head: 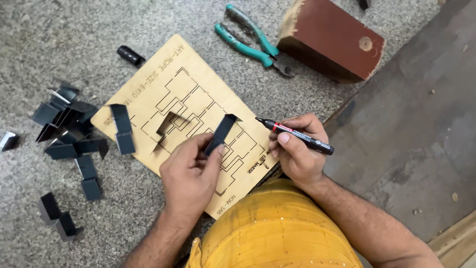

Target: The person repeatedly picks up small black metal pieces, aligns them with a printed template on a wooden board, and marks them with a black marker. The person handles the pieces one at a time, placing marked pieces aside.

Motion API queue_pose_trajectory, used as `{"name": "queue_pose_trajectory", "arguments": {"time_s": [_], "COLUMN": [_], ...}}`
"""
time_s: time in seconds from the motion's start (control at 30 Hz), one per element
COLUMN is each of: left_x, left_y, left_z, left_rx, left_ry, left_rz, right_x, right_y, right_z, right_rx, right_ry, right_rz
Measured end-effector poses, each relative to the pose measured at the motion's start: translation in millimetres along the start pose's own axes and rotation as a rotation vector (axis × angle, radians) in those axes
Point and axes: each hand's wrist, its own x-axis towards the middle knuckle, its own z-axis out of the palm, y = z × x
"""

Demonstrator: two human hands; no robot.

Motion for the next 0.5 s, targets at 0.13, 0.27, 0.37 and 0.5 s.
{"name": "queue_pose_trajectory", "arguments": {"time_s": [0.13,0.27,0.37,0.5], "left_x": [-7,-3,-2,3], "left_y": [-8,-12,-13,-16], "left_z": [-5,-7,-4,-4], "left_rx": [0.264,0.489,0.462,0.411], "left_ry": [-0.057,-0.077,-0.079,-0.074], "left_rz": [0.109,0.348,0.409,0.419], "right_x": [-3,-4,-10,-8], "right_y": [-3,-6,-11,-16], "right_z": [-1,3,5,4], "right_rx": [-0.034,-0.101,-0.254,-0.542], "right_ry": [-0.052,-0.137,-0.202,-0.355], "right_rz": [-0.014,-0.03,-0.05,-0.127]}}
